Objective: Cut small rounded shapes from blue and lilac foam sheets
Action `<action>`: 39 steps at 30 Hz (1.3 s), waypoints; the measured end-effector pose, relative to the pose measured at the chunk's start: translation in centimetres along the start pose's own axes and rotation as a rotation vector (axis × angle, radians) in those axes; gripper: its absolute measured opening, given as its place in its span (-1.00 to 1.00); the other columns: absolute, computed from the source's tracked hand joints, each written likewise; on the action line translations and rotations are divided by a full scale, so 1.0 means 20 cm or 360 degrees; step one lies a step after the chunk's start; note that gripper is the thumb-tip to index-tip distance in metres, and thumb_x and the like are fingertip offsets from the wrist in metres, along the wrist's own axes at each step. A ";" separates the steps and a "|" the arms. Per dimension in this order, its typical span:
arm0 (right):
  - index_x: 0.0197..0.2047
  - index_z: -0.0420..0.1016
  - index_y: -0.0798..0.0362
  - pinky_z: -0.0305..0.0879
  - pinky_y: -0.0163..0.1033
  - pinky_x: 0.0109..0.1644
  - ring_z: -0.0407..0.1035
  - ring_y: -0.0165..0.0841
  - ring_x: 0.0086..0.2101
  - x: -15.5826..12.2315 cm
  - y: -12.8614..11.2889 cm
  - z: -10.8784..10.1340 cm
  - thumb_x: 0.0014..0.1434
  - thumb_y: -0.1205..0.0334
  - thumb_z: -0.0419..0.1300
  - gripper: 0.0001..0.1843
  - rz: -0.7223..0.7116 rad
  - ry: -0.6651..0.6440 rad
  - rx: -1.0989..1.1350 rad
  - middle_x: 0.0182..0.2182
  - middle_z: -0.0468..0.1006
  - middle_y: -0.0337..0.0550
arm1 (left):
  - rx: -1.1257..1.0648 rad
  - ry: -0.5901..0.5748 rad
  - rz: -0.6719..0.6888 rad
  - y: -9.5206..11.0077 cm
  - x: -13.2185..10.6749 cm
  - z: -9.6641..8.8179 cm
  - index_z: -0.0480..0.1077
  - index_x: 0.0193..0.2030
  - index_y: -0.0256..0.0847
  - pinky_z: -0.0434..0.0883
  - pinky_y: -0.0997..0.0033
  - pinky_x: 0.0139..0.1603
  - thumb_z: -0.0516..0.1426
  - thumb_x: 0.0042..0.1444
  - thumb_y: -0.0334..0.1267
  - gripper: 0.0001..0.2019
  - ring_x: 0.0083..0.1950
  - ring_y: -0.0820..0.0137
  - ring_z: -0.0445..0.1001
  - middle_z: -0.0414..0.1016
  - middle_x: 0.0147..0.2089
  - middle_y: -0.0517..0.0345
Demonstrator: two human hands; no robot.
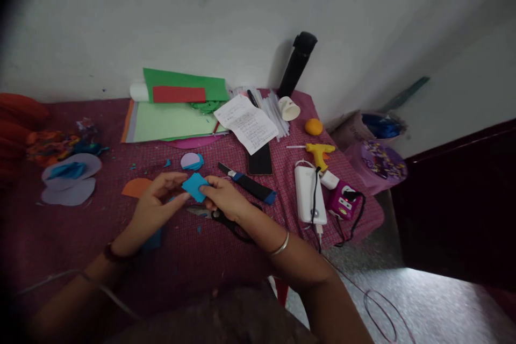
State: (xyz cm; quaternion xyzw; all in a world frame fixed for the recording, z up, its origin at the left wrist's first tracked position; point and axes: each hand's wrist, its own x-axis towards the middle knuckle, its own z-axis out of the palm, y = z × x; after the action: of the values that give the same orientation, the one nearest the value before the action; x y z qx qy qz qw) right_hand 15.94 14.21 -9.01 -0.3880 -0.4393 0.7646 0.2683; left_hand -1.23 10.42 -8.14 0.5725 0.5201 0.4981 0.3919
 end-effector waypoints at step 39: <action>-0.19 0.29 0.08 0.08 -0.51 -0.72 0.35 -0.56 -0.66 -0.04 -0.07 -0.06 0.24 0.25 0.13 -0.90 0.0047 -0.0480 0.0067 -0.44 0.59 -0.26 | -0.0067 -0.0017 -0.0019 0.04 -0.03 0.00 0.50 -0.32 -0.22 0.47 0.50 -0.45 0.21 0.06 -0.36 -0.96 -0.50 0.48 0.50 0.53 -0.48 0.24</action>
State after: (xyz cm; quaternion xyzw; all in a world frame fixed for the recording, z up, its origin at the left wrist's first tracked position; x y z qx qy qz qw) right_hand 17.46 14.73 -7.79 -0.2693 -0.4526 0.8271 0.1961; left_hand -1.09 9.80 -7.46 0.5637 0.5108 0.5034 0.4096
